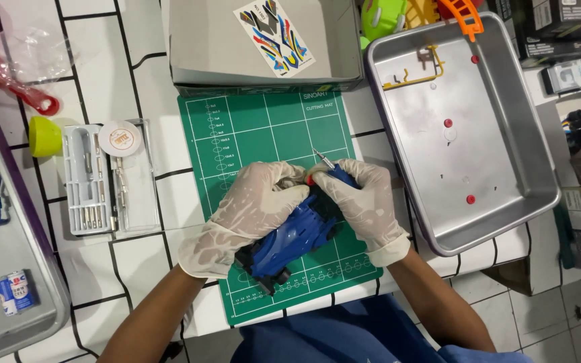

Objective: The person assembles a blue toy car on a green cutting mat, using a screwdriver to tighten screws on the wheels and body. They handle small red wheel caps and place them onto the car, occasionally picking up and setting down the screwdriver.

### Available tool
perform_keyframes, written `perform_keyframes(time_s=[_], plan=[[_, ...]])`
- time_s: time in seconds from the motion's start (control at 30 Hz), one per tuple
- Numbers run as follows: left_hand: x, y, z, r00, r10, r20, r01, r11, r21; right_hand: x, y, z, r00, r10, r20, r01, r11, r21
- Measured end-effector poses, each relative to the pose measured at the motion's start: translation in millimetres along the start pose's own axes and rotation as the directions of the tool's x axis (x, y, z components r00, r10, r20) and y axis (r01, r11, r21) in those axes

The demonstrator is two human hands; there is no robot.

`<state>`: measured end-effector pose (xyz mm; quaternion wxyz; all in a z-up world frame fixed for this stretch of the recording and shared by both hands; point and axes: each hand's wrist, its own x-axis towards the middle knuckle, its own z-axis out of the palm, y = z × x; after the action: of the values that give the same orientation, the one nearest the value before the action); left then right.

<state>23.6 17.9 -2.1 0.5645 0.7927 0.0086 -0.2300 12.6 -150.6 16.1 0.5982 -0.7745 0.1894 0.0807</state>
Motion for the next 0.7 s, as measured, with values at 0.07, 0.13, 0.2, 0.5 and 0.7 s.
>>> perform_keyframes(time_s=[0.07,0.13,0.2,0.5,0.7], plan=[[-3.6,9.9,-3.1,0.999,-0.029,0.013,0.029,0.999,-0.042,-0.4,2.9,2.4,0.999,-0.041,-0.015,0.04,0.999,-0.032],[-4.4,13.9,-5.8,0.998,-0.055,0.027,0.057,0.995,-0.082,1.1,5.3,3.9,0.996,-0.084,-0.029,0.082,0.995,-0.062],[-1.1,12.8,-5.5,0.997,-0.07,0.018,0.071,0.989,-0.128,4.7,8.1,1.8,0.988,-0.139,-0.062,0.132,0.986,-0.104],[4.6,9.8,-1.9,0.999,0.036,-0.035,-0.042,0.981,-0.188,7.2,10.8,3.9,0.997,-0.068,-0.034,0.069,0.997,0.021],[4.0,3.0,-2.9,0.998,0.057,-0.031,-0.062,0.978,-0.2,3.3,10.2,-0.6,1.0,-0.019,-0.002,0.019,0.992,0.124]])
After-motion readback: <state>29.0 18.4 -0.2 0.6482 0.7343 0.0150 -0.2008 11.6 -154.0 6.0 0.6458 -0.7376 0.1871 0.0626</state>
